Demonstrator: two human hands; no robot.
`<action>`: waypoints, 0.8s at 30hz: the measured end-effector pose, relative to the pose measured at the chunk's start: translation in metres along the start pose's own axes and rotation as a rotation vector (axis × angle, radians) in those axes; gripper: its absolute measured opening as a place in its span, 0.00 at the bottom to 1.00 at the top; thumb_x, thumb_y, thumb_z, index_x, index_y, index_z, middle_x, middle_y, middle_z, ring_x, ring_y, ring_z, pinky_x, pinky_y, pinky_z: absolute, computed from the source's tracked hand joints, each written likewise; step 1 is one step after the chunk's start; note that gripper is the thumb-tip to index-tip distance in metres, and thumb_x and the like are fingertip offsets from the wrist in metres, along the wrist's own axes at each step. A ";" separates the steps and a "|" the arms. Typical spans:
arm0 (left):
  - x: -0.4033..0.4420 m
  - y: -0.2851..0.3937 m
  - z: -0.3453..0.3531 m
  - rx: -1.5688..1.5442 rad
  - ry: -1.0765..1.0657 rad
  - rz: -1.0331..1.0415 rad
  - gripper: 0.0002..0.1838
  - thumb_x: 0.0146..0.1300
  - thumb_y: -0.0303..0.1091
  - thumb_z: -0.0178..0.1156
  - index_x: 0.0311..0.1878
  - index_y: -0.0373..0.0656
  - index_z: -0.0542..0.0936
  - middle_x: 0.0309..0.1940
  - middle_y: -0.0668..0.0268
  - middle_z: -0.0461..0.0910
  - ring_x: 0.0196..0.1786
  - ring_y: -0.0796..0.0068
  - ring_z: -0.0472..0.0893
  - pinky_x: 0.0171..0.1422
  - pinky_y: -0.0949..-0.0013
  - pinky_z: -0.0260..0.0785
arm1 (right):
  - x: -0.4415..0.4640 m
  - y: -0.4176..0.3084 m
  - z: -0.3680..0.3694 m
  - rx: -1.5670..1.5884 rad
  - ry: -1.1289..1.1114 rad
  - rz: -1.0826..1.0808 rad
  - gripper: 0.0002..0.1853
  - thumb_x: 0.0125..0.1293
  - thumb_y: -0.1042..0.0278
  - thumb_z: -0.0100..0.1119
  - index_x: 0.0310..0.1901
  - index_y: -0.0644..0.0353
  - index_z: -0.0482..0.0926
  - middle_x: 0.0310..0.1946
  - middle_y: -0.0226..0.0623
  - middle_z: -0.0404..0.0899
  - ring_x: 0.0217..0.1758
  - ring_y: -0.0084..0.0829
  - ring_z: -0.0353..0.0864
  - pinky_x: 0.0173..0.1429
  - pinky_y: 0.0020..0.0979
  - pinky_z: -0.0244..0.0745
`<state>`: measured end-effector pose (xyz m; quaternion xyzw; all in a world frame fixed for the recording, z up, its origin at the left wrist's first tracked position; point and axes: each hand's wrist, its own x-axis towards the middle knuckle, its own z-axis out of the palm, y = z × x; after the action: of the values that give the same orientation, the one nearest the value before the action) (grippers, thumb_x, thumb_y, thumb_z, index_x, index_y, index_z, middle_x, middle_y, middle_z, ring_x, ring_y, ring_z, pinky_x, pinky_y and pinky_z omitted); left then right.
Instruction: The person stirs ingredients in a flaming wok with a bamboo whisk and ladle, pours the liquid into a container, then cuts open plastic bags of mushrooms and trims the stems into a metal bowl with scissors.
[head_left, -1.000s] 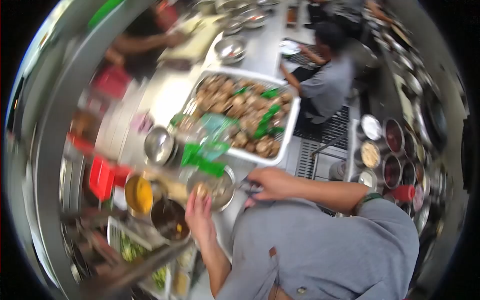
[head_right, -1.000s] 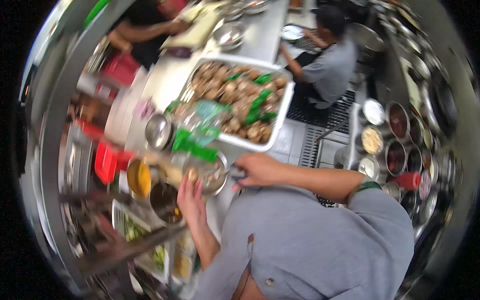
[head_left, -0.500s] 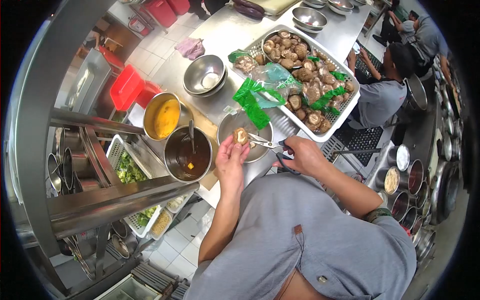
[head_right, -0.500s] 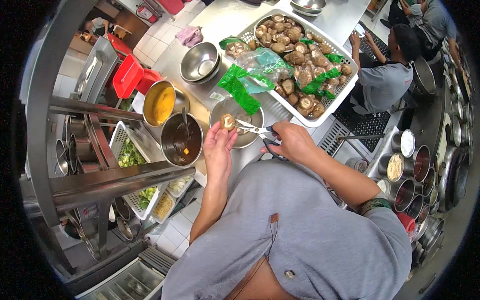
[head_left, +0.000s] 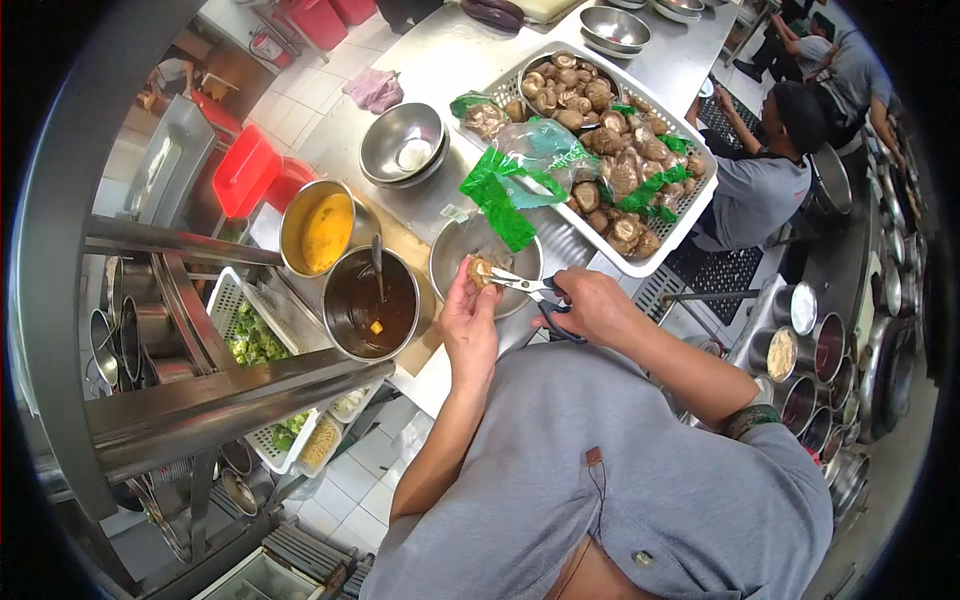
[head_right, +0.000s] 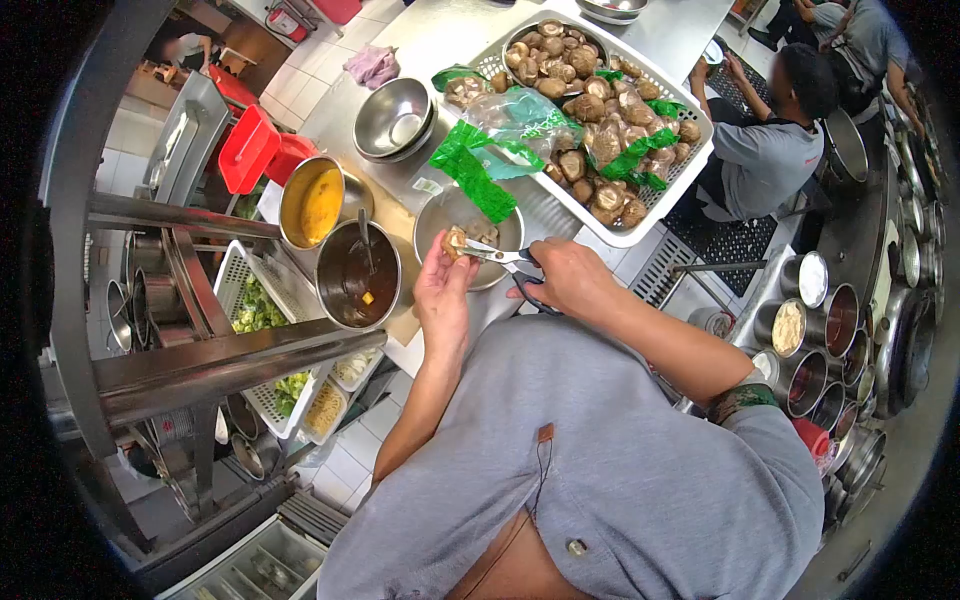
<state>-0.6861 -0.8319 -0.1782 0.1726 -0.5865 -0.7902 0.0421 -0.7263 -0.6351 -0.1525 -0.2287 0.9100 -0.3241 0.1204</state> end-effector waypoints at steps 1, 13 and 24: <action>0.001 -0.002 0.000 -0.009 0.000 -0.001 0.28 0.73 0.21 0.54 0.75 0.33 0.64 0.56 0.60 0.78 0.56 0.75 0.80 0.64 0.69 0.74 | 0.001 0.000 0.000 0.003 -0.024 0.015 0.29 0.55 0.43 0.75 0.31 0.66 0.79 0.29 0.48 0.80 0.36 0.53 0.82 0.40 0.47 0.76; 0.009 -0.005 -0.016 -0.065 0.101 -0.161 0.22 0.73 0.23 0.55 0.68 0.30 0.67 0.56 0.55 0.79 0.54 0.69 0.83 0.61 0.68 0.78 | 0.003 0.036 0.015 0.750 -0.451 0.444 0.26 0.60 0.40 0.74 0.31 0.60 0.81 0.25 0.26 0.76 0.27 0.20 0.74 0.30 0.29 0.69; -0.008 0.005 -0.016 0.072 0.001 -0.089 0.19 0.73 0.26 0.58 0.63 0.31 0.71 0.54 0.56 0.81 0.51 0.71 0.84 0.58 0.70 0.78 | 0.036 -0.020 0.019 0.397 0.255 0.062 0.23 0.55 0.54 0.80 0.32 0.65 0.77 0.20 0.36 0.71 0.24 0.24 0.66 0.30 0.34 0.66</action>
<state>-0.6740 -0.8459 -0.1755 0.2003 -0.6063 -0.7696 0.0007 -0.7435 -0.6763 -0.1565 -0.1299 0.8428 -0.5191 0.0569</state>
